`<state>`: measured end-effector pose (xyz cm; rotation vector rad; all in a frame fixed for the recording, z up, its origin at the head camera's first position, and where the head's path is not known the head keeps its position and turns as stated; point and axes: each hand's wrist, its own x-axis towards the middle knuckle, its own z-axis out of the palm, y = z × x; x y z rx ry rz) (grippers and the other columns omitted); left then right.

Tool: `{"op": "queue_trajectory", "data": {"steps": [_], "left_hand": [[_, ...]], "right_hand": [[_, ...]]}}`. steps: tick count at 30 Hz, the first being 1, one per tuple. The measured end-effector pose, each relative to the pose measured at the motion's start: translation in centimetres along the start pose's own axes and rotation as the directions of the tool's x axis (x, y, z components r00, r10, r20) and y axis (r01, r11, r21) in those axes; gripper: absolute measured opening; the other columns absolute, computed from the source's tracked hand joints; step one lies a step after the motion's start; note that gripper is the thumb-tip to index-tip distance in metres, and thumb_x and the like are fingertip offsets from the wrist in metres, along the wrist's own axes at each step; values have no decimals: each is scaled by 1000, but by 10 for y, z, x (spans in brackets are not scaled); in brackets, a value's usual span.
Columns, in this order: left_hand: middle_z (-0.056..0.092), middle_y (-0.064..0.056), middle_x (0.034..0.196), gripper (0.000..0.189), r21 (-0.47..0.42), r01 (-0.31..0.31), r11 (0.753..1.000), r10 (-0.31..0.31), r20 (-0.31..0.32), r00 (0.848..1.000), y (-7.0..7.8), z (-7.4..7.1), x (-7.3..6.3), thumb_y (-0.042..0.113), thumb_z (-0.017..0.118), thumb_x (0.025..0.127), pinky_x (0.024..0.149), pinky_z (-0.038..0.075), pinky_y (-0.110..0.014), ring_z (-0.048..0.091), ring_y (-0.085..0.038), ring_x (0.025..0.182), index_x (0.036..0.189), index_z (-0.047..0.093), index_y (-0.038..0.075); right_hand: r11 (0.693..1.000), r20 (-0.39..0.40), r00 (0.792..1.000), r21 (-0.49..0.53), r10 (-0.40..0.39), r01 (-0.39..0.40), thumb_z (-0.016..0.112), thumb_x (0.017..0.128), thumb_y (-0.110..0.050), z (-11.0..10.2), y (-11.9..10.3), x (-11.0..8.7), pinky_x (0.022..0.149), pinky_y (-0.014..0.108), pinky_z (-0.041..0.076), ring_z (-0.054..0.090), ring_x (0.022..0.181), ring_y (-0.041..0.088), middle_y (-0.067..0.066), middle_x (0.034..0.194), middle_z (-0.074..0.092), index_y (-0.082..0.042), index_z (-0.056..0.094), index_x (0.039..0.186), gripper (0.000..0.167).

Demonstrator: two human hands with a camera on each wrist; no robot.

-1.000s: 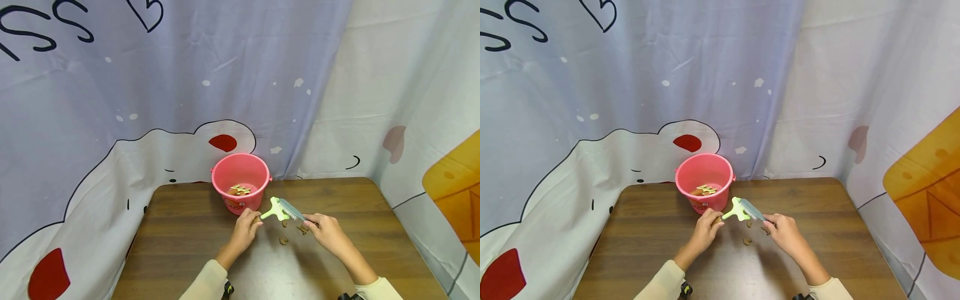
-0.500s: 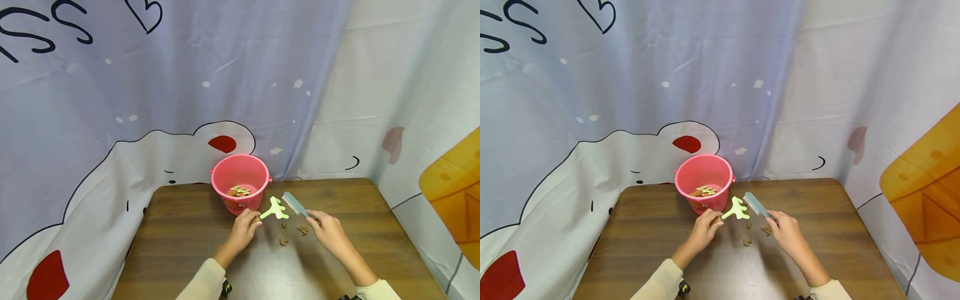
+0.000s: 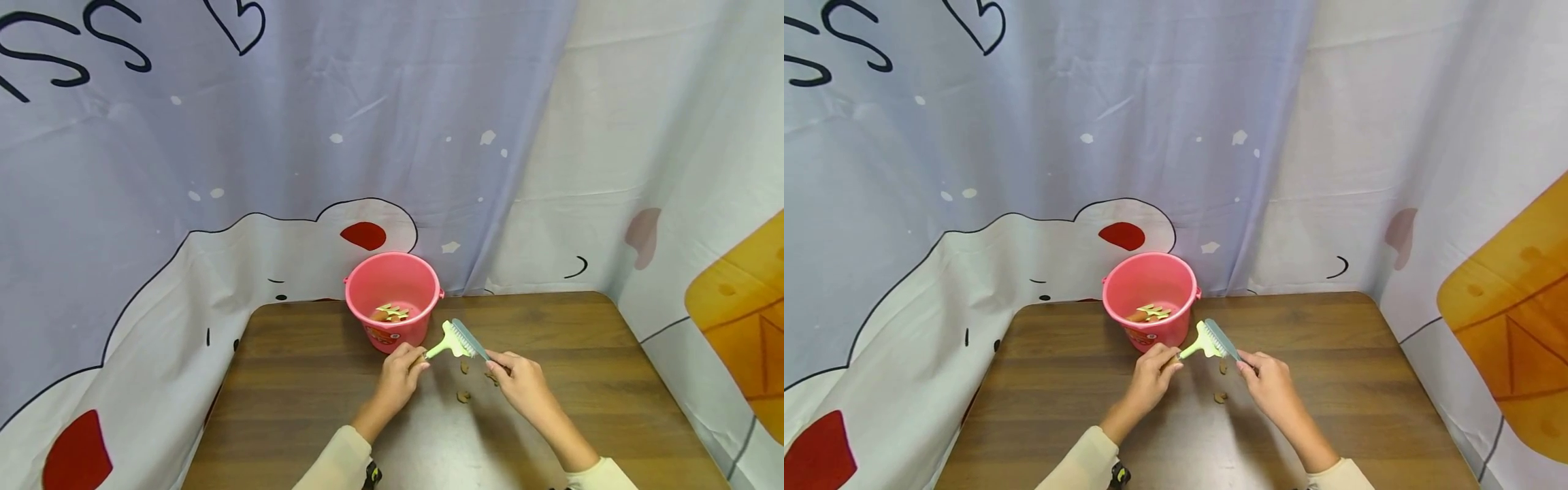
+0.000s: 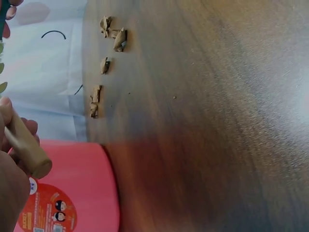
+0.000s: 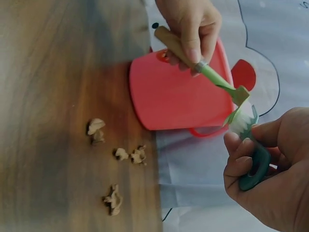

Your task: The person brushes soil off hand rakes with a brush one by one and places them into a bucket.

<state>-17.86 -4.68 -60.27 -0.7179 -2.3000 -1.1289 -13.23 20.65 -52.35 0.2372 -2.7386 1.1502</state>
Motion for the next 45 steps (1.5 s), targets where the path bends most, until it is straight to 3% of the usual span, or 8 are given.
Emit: {"op": "queue_trajectory", "data": {"steps": [8, 14, 19, 26, 32, 39, 45], "left_hand": [[64, -5, 85, 23, -24, -30, 999, 29, -41, 999, -2, 3, -5, 6, 81, 83, 69, 51, -23, 61, -15, 75, 105, 76, 1], [65, -5, 87, 26, -49, -38, 998, 33, -105, 994, 4, -2, -2, 4, 82, 81, 71, 51, -21, 61, -14, 76, 106, 76, 1], [66, -8, 93, 28, -41, -25, 999, 19, -125, 992, 23, -30, 14, 1, 80, 84, 71, 53, -24, 62, -16, 80, 111, 74, 0], [67, -9, 98, 28, 104, 15, 994, 0, -139, 990, 36, -77, 40, -1, 79, 86, 74, 57, -34, 65, -19, 83, 113, 72, -2], [65, -11, 97, 22, 245, 97, 965, -65, -137, 988, 35, -108, 55, 5, 74, 93, 76, 58, -39, 66, -24, 84, 114, 70, -1], [63, -15, 91, 19, 329, 156, 931, -134, -88, 987, 29, -123, 70, 2, 68, 93, 70, 59, -42, 63, -25, 79, 110, 68, -5], [63, -17, 88, 16, 411, 189, 892, -205, -7, 979, 25, -127, 86, 1, 68, 89, 71, 60, -47, 67, -32, 81, 103, 67, -7]], "right_hand": [[1000, -18, 999, 9, 27, -27, 70, 96, -7, 5, 7, -7, 60, 22, 52, 72, 76, 11, 2, 88, 77, 1, 75, 119, 25], [999, -7, 1000, -28, 26, -26, 69, 96, -7, 2, 17, -11, 53, 22, 43, 53, 61, 4, 6, 88, 75, 3, 73, 120, 26], [995, 42, 997, -83, 58, -55, 68, 97, -7, -3, 32, -18, 50, 22, 38, 41, 57, 6, 7, 87, 72, 6, 71, 122, 29], [995, 70, 995, -74, 71, -66, 68, 97, -6, -6, 49, -26, 53, 20, 45, 50, 61, 6, 11, 90, 73, 9, 68, 124, 31], [993, 40, 999, -115, 25, -21, 70, 95, -4, -10, 65, -28, 61, 22, 54, 62, 70, 11, 13, 94, 74, 9, 69, 122, 31], [991, 24, 1000, -133, 0, 4, 70, 94, -3, -15, 81, -29, 60, 23, 53, 59, 69, 9, 10, 90, 72, 11, 68, 122, 31], [990, 1, 1000, -141, -23, 23, 70, 94, -4, -19, 88, -30, 67, 36, 60, 70, 79, 22, 16, 96, 74, 10, 69, 121, 30]]}}
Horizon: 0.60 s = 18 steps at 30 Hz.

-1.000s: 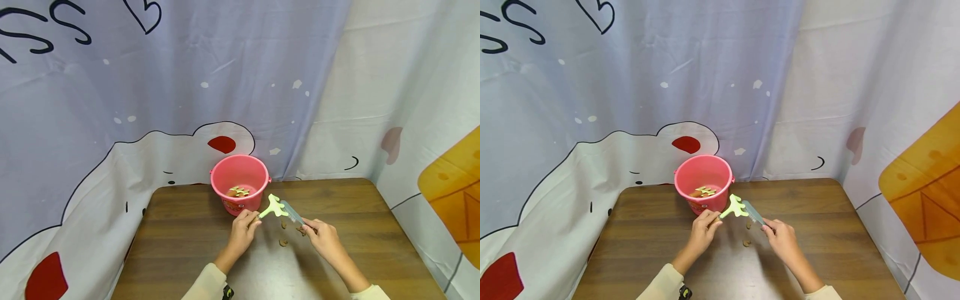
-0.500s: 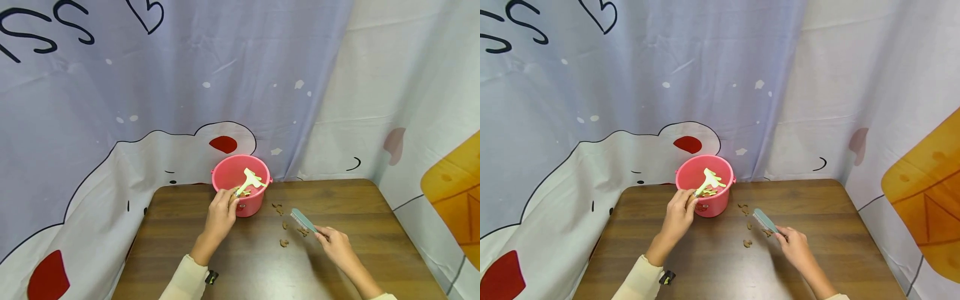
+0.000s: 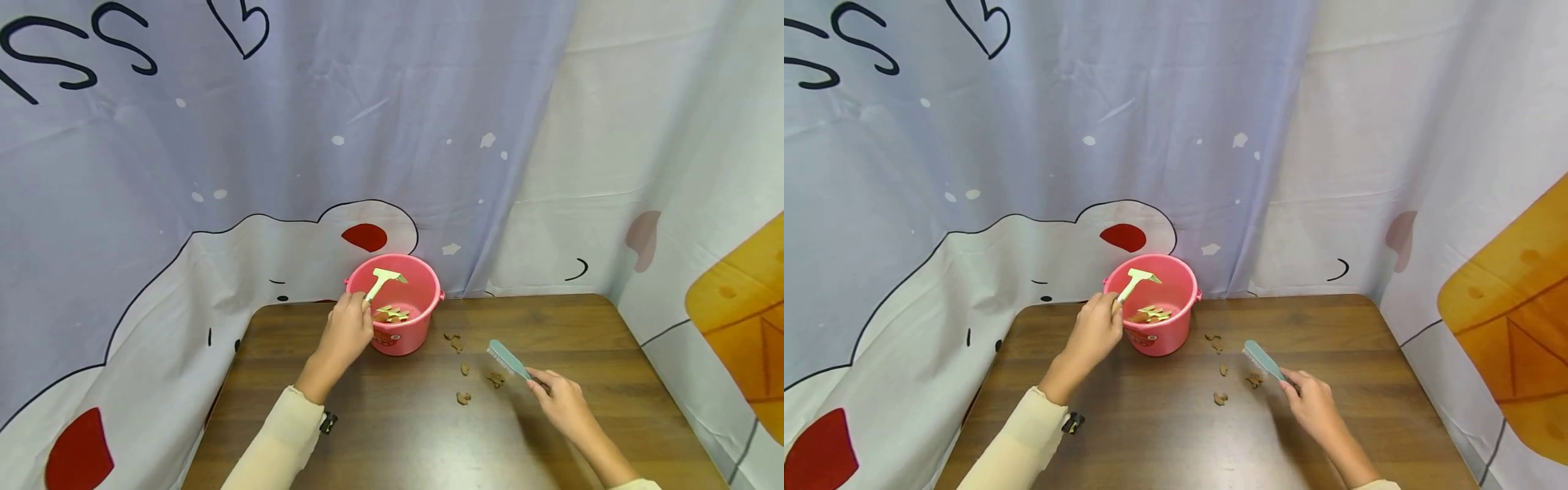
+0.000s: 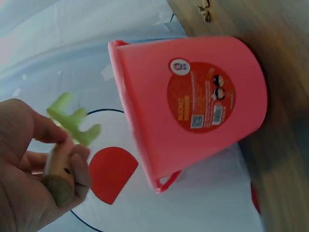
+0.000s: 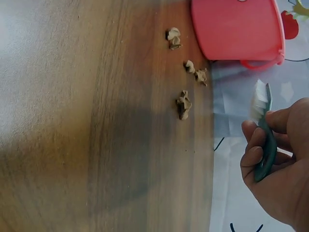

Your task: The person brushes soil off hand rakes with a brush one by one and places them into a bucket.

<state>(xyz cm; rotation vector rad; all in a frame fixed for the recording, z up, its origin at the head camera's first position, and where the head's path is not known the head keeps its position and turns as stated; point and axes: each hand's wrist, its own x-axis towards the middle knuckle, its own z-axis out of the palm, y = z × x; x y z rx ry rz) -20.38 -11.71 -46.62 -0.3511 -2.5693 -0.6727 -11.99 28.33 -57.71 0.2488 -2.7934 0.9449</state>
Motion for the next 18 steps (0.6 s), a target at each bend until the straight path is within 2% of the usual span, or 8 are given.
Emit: {"op": "queue_trajectory", "data": {"steps": [3, 8, 13, 18], "left_hand": [[61, -15, 84, 7, 20, 55, 998, -57, 109, 992, 0, 0, 10, 3, 65, 91, 71, 58, -48, 65, -31, 79, 94, 65, -4], [57, -9, 77, 14, 21, 147, 989, -147, 282, 948, -1, 6, 28, 10, 65, 96, 72, 54, -44, 59, -25, 74, 86, 59, 3], [60, -8, 77, 15, 57, 184, 981, -192, 355, 915, -3, 14, 43, 13, 71, 95, 75, 55, -41, 61, -25, 73, 90, 60, 3], [58, -3, 72, 22, 94, 193, 977, -214, 401, 891, -6, 25, 56, 11, 83, 84, 69, 52, -35, 55, -20, 70, 83, 62, 4]], "right_hand": [[1000, -1, 1000, -1, 3, -3, 70, 94, -4, 0, 2, -1, 70, 43, 61, 73, 85, 31, 19, 100, 75, 9, 69, 122, 31], [1000, 4, 1000, -8, 18, -18, 70, 95, -7, -2, 4, 1, 73, 44, 61, 74, 89, 32, 19, 103, 75, 8, 68, 124, 32], [1000, 2, 1000, -5, 9, -9, 71, 95, -6, -2, 5, 1, 69, 41, 60, 73, 85, 28, 16, 100, 75, 7, 69, 123, 31], [1000, -2, 1000, -2, 8, -8, 71, 94, -6, -3, 6, 1, 70, 43, 60, 74, 87, 31, 17, 102, 75, 6, 70, 123, 31]]}}
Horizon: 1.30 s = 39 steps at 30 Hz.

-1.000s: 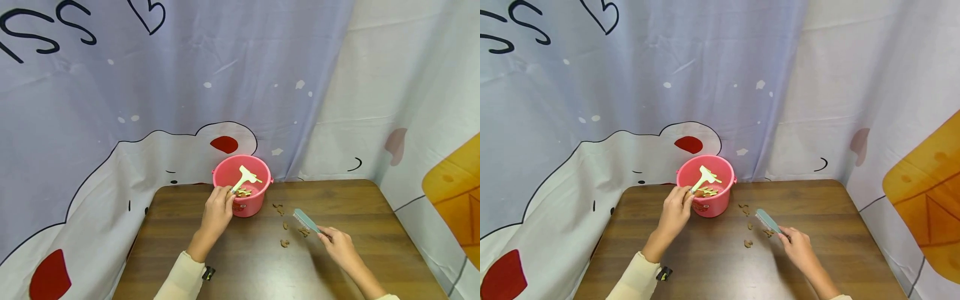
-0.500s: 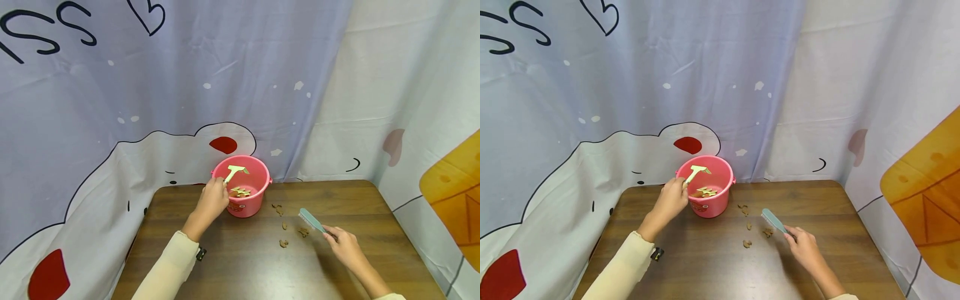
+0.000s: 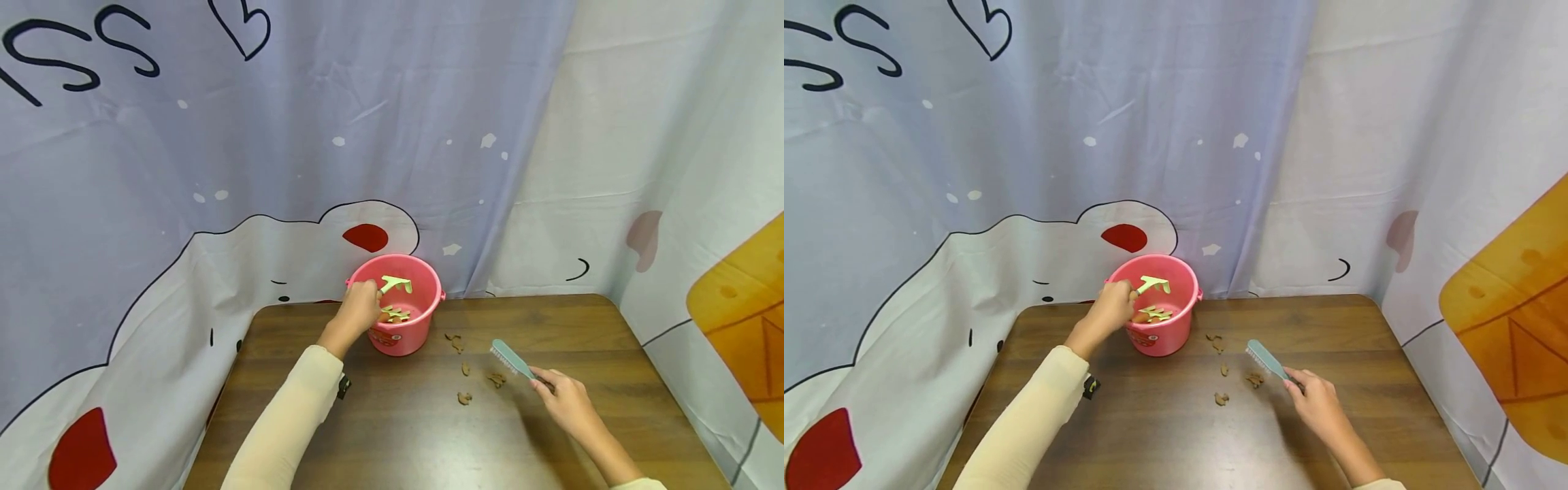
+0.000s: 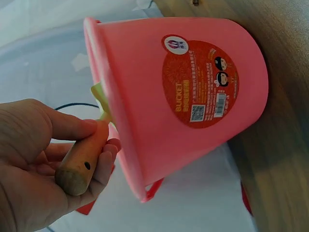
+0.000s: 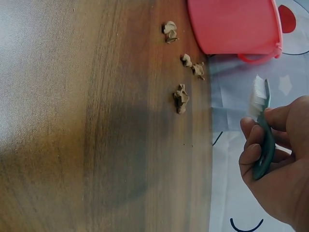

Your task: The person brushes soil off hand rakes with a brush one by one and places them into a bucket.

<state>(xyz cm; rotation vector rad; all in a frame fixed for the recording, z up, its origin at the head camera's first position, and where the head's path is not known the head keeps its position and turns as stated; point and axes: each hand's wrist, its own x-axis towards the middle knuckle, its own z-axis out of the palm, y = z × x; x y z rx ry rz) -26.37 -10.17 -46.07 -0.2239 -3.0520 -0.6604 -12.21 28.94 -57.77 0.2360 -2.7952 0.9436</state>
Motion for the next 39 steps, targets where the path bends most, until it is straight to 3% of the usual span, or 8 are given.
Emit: {"op": "queue_trajectory", "data": {"steps": [3, 9, 13, 18, 23, 30, 33, 39], "left_hand": [[51, 0, 65, 22, 17, 1, 1000, -1, 10, 1000, 1, 5, 9, 6, 80, 83, 62, 48, -32, 49, -17, 66, 72, 61, 6], [66, -6, 76, 14, 24, 29, 999, -29, -4, 1000, 5, 18, 20, 5, 68, 93, 68, 54, -37, 60, -21, 71, 80, 69, 5], [63, -8, 72, 19, 50, 36, 998, -37, 22, 999, 9, 26, 25, 3, 64, 94, 63, 52, -35, 60, -22, 68, 75, 65, 5], [67, -10, 79, 2, 71, 55, 996, -60, 73, 996, 6, 38, 29, 2, 69, 90, 62, 52, -30, 63, -23, 70, 89, 68, 2], [70, -11, 88, 9, 112, 77, 991, -88, 98, 991, 2, 47, 35, 7, 74, 90, 70, 54, -34, 64, -25, 77, 95, 68, 2], [70, -12, 91, 13, 94, 117, 989, -130, 136, 982, 3, 52, 41, 8, 73, 91, 70, 55, -33, 64, -25, 79, 101, 67, 2], [69, -12, 93, 14, 96, 133, 986, -146, 143, 979, 3, 53, 43, 9, 73, 92, 71, 54, -33, 64, -25, 80, 103, 67, 2], [69, -10, 84, 15, 76, 119, 990, -130, 151, 980, 3, 53, 42, 17, 72, 95, 65, 52, -31, 65, -24, 74, 97, 71, 2]], "right_hand": [[1000, -1, 1000, -3, 7, -7, 72, 95, -7, 0, 0, 0, 70, 43, 60, 73, 88, 30, 17, 103, 75, 5, 70, 123, 31], [1000, 12, 1000, 6, 11, -11, 71, 95, -7, -2, 0, 0, 69, 41, 60, 73, 86, 28, 17, 102, 75, 7, 69, 123, 31], [1000, 11, 1000, -6, 16, -16, 71, 94, -6, -5, 1, 1, 65, 35, 56, 67, 80, 19, 13, 99, 75, 6, 70, 123, 31], [1000, 12, 1000, -7, 20, -20, 70, 95, -7, -5, 2, 3, 66, 33, 56, 66, 80, 18, 13, 99, 75, 5, 70, 124, 31], [1000, 2, 1000, -3, 10, -10, 71, 95, -6, -6, 3, 1, 67, 36, 58, 70, 83, 22, 15, 101, 76, 6, 70, 122, 30], [999, 36, 998, -8, 49, -48, 70, 95, -8, -7, 4, -3, 60, 26, 49, 57, 71, 12, 11, 96, 74, 5, 70, 124, 32], [999, 46, 997, -2, 54, -54, 70, 95, -8, -6, 4, -3, 64, 29, 54, 62, 76, 15, 13, 100, 75, 6, 69, 125, 32], [999, 45, 998, 11, 37, -37, 69, 95, -6, -6, 5, -5, 74, 45, 61, 74, 90, 35, 19, 103, 75, 8, 68, 124, 32]]}}
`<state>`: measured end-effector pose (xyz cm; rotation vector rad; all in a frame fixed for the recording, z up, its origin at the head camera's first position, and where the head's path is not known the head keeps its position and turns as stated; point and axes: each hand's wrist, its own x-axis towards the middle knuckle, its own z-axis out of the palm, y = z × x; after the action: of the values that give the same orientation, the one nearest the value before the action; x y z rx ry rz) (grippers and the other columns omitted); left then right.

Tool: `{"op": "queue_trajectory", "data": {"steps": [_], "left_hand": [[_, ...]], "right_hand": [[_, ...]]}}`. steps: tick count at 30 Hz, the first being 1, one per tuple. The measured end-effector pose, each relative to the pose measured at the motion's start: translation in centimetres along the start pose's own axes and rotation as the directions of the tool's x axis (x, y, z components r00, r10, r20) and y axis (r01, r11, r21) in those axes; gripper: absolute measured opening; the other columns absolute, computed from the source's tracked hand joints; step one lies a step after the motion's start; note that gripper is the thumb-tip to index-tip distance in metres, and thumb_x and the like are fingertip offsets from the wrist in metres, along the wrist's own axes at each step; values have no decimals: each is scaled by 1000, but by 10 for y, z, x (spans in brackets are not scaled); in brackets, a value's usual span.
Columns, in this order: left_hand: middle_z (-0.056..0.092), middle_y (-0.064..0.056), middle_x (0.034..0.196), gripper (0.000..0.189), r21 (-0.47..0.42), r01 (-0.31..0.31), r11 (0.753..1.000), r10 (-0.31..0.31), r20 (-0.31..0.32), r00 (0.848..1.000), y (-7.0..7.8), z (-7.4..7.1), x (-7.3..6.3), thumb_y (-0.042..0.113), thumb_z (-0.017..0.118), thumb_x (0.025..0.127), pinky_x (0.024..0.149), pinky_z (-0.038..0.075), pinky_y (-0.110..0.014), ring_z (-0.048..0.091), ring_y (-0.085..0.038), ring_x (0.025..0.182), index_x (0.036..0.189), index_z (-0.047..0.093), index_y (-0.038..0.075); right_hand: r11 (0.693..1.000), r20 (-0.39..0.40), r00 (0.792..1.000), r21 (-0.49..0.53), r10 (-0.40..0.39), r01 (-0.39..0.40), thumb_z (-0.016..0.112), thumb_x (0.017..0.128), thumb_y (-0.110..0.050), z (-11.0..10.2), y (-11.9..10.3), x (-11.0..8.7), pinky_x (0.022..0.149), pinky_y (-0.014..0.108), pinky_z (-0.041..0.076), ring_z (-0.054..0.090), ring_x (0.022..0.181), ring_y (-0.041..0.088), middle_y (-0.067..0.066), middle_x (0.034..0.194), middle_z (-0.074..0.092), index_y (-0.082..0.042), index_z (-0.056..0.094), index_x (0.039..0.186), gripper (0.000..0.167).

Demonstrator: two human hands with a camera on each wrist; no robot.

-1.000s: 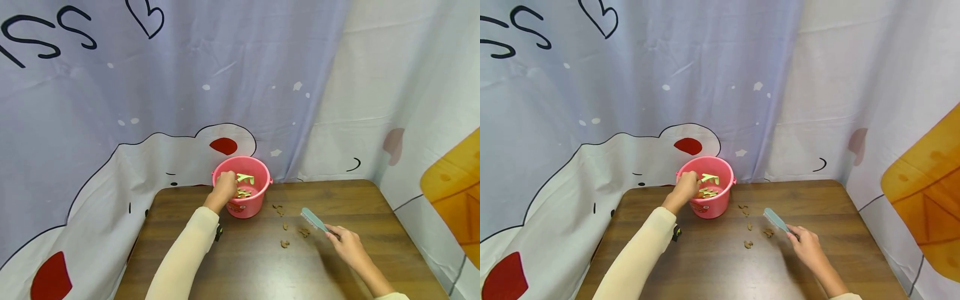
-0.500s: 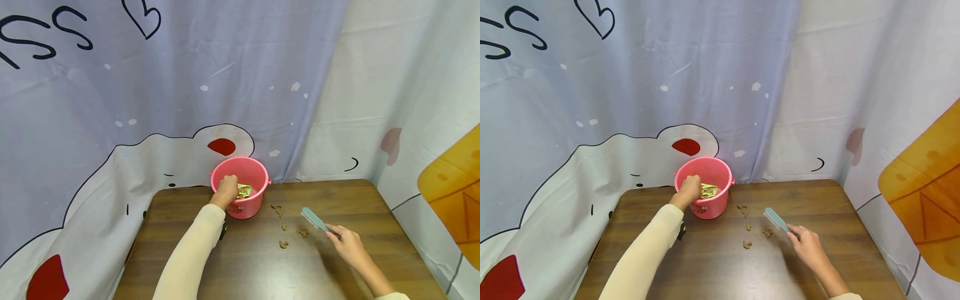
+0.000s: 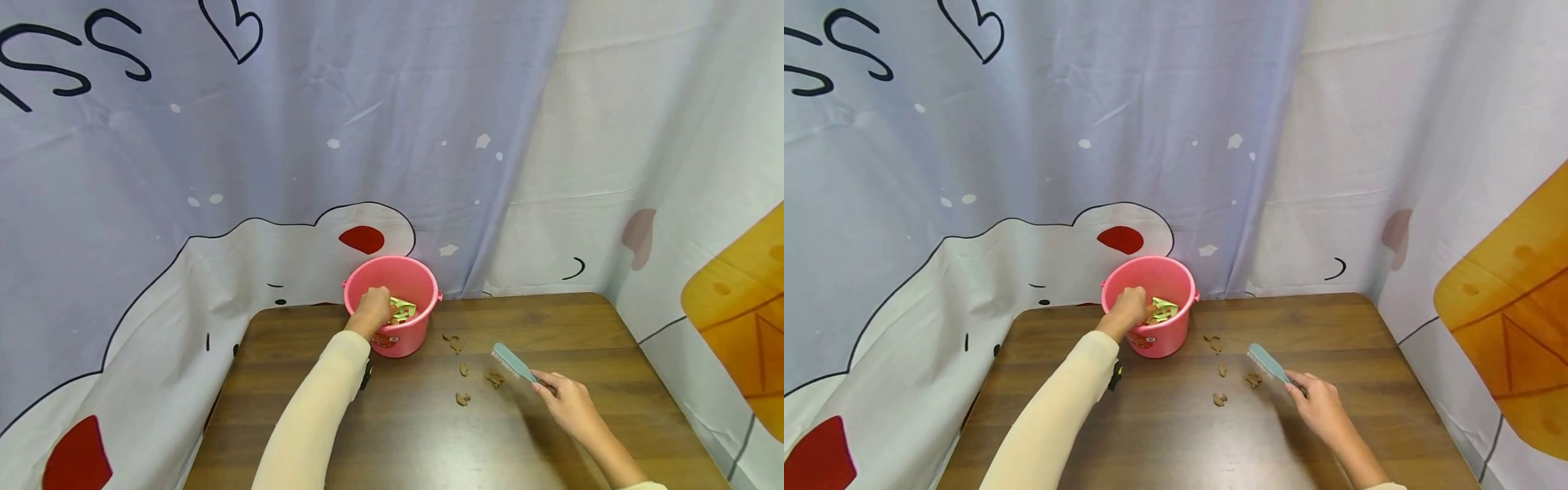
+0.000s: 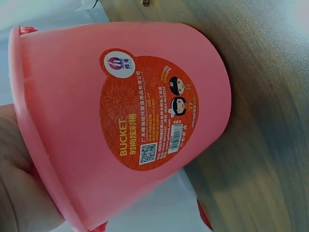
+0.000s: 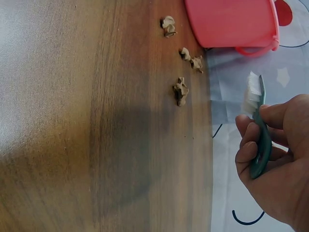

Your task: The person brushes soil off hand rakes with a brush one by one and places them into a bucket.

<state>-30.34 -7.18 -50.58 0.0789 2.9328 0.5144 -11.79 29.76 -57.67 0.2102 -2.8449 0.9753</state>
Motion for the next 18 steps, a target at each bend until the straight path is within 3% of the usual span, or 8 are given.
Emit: {"op": "queue_trajectory", "data": {"steps": [6, 11, 14, 18], "left_hand": [[64, -9, 74, 18, -42, -11, 999, 10, -11, 1000, 0, -10, -9, 21, 72, 94, 58, 51, -29, 64, -22, 66, 91, 68, 4], [62, -8, 69, 22, -48, -69, 996, 65, -92, 994, -2, -19, -16, 21, 68, 96, 59, 51, -30, 62, -22, 65, 79, 65, 6], [65, -10, 76, 23, -54, -140, 989, 129, -171, 977, -4, -23, -24, 21, 66, 98, 70, 55, -34, 64, -25, 75, 82, 67, 4], [71, -15, 97, 25, -42, -233, 972, 213, -275, 938, -7, -26, -38, 22, 66, 99, 91, 57, -42, 67, -30, 96, 106, 71, -1]], "right_hand": [[1000, 7, 1000, 2, -3, 3, 68, 96, -6, -2, 0, 1, 74, 44, 61, 74, 92, 36, 19, 102, 74, 9, 67, 125, 33], [999, -15, 999, -18, -29, 28, 70, 95, -6, -6, 1, 4, 70, 43, 61, 74, 87, 33, 18, 99, 74, 9, 68, 123, 32], [997, -40, 997, -44, -65, 64, 72, 93, -4, -8, 3, 6, 68, 42, 60, 73, 83, 30, 17, 97, 74, 9, 69, 121, 31], [991, -63, 992, -75, -112, 107, 73, 92, -3, -9, 2, 7, 66, 40, 60, 70, 79, 24, 15, 95, 74, 8, 70, 120, 30]]}}
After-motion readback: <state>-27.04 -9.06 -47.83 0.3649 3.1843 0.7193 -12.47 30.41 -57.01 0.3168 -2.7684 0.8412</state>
